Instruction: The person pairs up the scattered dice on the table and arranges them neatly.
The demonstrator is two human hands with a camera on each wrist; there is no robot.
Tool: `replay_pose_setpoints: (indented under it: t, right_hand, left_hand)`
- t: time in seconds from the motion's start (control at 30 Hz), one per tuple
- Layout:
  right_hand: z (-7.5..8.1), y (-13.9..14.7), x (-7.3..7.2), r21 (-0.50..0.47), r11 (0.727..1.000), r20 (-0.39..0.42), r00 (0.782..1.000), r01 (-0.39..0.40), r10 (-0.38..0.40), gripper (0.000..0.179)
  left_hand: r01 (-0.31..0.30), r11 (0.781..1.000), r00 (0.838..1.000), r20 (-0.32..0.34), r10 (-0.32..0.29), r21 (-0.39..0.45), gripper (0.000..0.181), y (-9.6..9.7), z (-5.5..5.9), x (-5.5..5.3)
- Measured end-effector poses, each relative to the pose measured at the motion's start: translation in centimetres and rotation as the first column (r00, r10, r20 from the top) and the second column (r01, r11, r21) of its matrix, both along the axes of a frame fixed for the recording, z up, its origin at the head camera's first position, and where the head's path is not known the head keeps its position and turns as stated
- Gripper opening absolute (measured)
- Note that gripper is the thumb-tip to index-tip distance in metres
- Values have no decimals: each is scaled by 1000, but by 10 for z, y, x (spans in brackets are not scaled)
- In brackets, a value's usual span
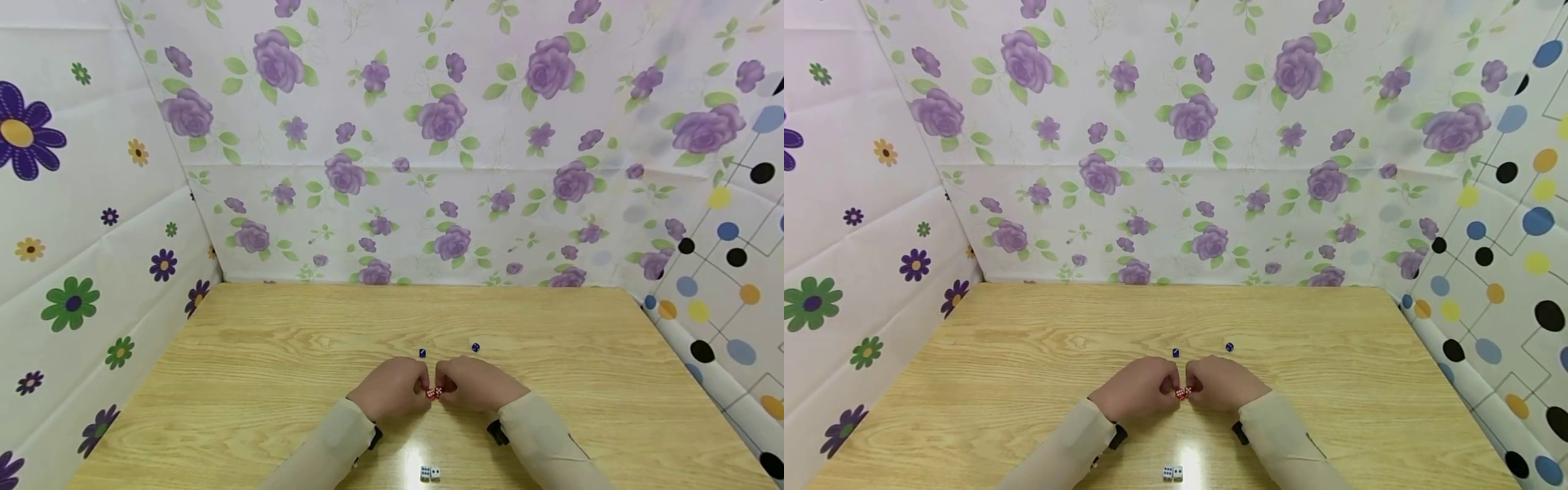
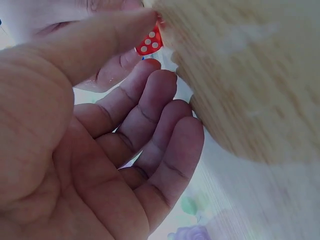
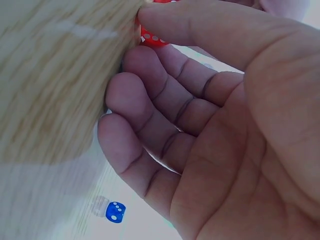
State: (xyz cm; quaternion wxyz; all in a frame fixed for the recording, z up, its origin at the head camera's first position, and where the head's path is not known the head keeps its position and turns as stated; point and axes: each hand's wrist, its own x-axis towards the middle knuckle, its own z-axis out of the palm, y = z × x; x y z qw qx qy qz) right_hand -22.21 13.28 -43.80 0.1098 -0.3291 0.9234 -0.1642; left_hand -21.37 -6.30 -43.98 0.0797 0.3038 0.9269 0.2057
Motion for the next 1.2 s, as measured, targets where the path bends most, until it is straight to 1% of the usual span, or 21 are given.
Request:
replay_pose_setpoints:
  t: [0.13, 0.3, 0.53, 0.8, 0.93, 1.2]
  right_hand:
    - [0, 0, 0, -4, 1000, 8, 1000, -6, 6, 10]
    - [-1, 0, -1, -11, 1000, 16, 1000, -2, 2, 10]
    - [-3, 1, -2, -22, 1000, 23, 1000, -1, 1, 11]
    - [-2, -1, 1, -62, 998, 77, 997, 9, -5, 10]
    - [-1, -1, 2, -66, 998, 79, 997, 9, -4, 10]
    - [2, -1, 3, -65, 998, 78, 997, 15, -10, 10]
  left_hand:
    - [1, 1000, 1000, -25, -1, -8, 13, 0, -1, -1]
    - [2, 1000, 999, -36, -2, 1, 11, 0, -3, -1]
    - [-4, 1000, 1000, -29, 4, 11, 11, 1, -3, 0]
    - [-23, 1000, 1000, -7, 23, 16, 10, -1, 0, 0]
    - [-19, 1000, 1000, -20, 19, 7, 10, -1, -1, 0]
    - [-18, 1000, 1000, -15, 18, 3, 10, -1, -3, -1]
